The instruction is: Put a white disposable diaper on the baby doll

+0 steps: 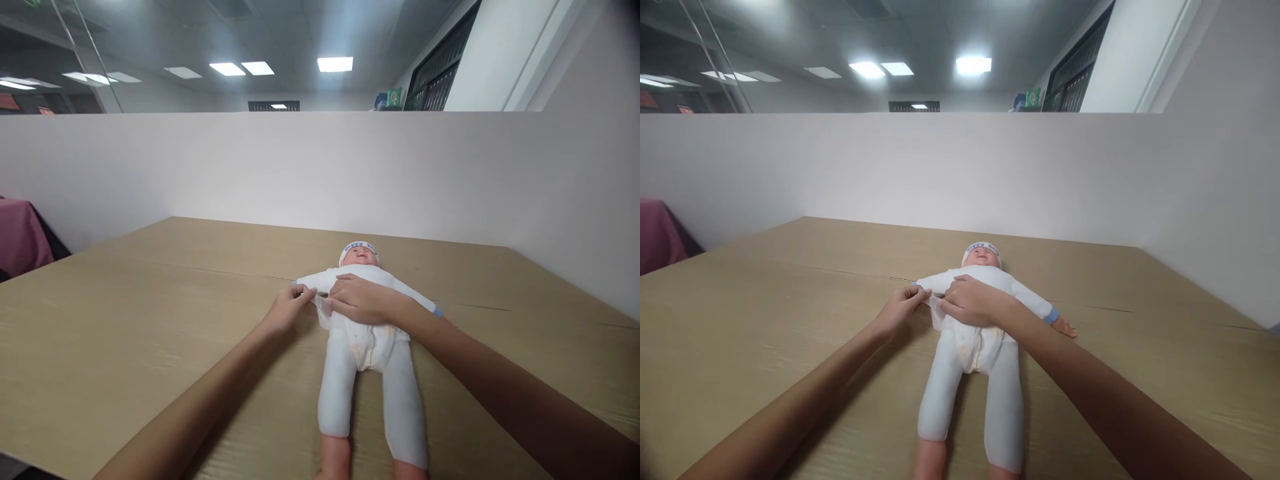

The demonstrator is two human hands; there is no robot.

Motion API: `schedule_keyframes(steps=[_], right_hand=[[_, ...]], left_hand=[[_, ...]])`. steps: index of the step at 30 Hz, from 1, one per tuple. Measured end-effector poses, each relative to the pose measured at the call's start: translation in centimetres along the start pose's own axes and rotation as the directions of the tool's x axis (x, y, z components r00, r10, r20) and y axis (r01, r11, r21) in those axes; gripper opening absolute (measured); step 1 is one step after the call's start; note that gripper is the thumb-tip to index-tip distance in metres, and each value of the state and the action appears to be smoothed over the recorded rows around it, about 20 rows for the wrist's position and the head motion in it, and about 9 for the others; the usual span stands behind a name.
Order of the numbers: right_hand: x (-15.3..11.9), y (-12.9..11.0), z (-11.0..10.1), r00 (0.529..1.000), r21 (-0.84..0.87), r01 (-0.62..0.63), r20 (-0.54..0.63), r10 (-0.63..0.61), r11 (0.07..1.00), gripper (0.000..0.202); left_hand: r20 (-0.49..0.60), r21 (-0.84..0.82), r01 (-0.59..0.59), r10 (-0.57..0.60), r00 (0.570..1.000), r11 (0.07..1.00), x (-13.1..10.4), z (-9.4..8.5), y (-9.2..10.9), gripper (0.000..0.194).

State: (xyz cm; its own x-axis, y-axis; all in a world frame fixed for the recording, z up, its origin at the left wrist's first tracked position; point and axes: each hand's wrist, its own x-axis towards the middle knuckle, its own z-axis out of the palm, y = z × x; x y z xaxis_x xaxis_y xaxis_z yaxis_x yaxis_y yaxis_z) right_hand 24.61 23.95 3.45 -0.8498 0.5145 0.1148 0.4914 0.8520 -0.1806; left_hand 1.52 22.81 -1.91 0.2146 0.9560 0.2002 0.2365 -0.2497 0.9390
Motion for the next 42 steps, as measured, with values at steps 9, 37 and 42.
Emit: schedule_keyframes(steps=[9, 37, 42], right_hand=[[-2.1, -0.8, -0.7, 0.946, -0.062, -0.117, -0.31, 0.092, 0.991, 0.029], [-0.5, -1.1, -1.0, 0.999, 0.074, 0.052, 0.008, -0.053, 0.996, 0.036], [0.7, -1.1, -0.1, 0.998, -0.029, 0.065, 0.011, -0.065, 0.997, 0.035]], left_hand=[[-0.031, -0.005, -0.01, 0.01, 0.999, 1.0, 1.7, 1.6, 2.1, 0.05], [-0.13, -0.078, 0.037, -0.047, 0.99, 0.996, -0.1, -0.1, -2.4, 0.039], [-0.156, -0.104, -0.003, -0.014, 0.988, 0.995, 0.0, 0.7, -2.6, 0.049]])
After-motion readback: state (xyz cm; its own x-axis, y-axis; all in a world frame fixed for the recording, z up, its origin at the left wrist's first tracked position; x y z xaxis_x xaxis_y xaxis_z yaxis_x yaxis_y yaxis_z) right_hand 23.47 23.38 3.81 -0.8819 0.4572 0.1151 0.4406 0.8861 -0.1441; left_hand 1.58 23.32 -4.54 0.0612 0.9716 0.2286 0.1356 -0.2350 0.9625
